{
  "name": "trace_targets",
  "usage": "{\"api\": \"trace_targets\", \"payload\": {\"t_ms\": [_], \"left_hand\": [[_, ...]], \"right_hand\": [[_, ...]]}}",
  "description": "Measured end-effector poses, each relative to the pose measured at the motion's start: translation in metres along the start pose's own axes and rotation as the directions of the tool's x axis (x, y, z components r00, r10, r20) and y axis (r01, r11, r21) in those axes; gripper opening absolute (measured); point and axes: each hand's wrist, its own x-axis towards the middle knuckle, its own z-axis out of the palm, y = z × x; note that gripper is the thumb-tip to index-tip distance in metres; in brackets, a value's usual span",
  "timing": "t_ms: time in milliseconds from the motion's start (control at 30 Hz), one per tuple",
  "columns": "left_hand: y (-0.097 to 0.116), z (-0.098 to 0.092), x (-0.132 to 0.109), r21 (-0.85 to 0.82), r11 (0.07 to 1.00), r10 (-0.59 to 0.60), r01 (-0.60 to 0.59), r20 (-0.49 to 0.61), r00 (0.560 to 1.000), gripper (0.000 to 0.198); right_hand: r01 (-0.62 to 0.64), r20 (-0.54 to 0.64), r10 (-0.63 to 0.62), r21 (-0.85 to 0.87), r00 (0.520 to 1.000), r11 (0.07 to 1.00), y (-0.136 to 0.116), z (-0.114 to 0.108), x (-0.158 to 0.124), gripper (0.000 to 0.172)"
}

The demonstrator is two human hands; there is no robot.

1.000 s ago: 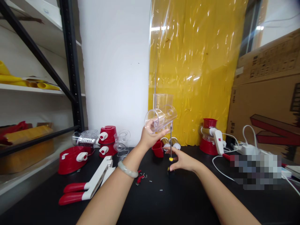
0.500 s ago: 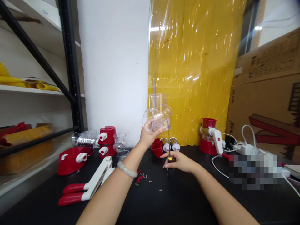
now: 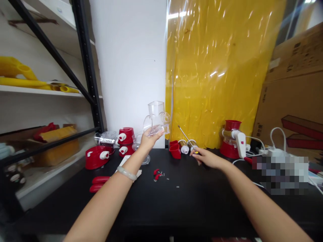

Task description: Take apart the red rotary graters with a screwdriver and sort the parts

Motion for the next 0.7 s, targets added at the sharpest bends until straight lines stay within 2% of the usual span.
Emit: {"api": "trace_targets", "payload": {"t_ms": [100, 133, 200, 333, 467, 600, 700], "left_hand": [[-0.017, -0.019, -0.014, -0.028, 0.980, -0.196, 0.195, -0.051, 0.979, 0.060], [-0.023, -0.022, -0.019, -0.041, 0.969, -0.246, 0.244, -0.064, 0.967, 0.058], [-0.036, -0.026, -0.027, -0.058, 0.948, -0.317, 0.313, -0.073, 0.946, 0.054], [-0.051, -0.030, -0.037, -0.048, 0.923, -0.383, 0.381, -0.052, 0.922, 0.052], [-0.053, -0.031, -0.043, -0.025, 0.917, -0.398, 0.397, -0.032, 0.917, 0.053], [-0.051, -0.029, -0.048, -0.006, 0.915, -0.402, 0.402, -0.034, 0.915, 0.055], [-0.052, -0.026, -0.051, -0.009, 0.911, -0.413, 0.413, -0.032, 0.910, 0.056]], "right_hand": [[-0.076, 0.008, 0.084, -0.351, 0.996, 0.933, 0.019, -0.014, -0.023, 0.015], [-0.112, -0.009, 0.121, -0.449, 0.993, 0.886, 0.027, -0.016, -0.030, 0.014], [-0.177, -0.035, 0.187, -0.525, 0.982, 0.832, 0.043, -0.017, -0.041, 0.018], [-0.221, -0.057, 0.233, -0.592, 0.971, 0.775, 0.061, -0.015, -0.050, 0.023], [-0.235, -0.086, 0.236, -0.644, 0.968, 0.728, 0.065, -0.009, -0.045, 0.036], [-0.235, -0.102, 0.225, -0.659, 0.969, 0.714, 0.059, -0.002, -0.036, 0.039], [-0.235, -0.134, 0.196, -0.667, 0.971, 0.707, 0.038, 0.005, -0.028, 0.033]]}}
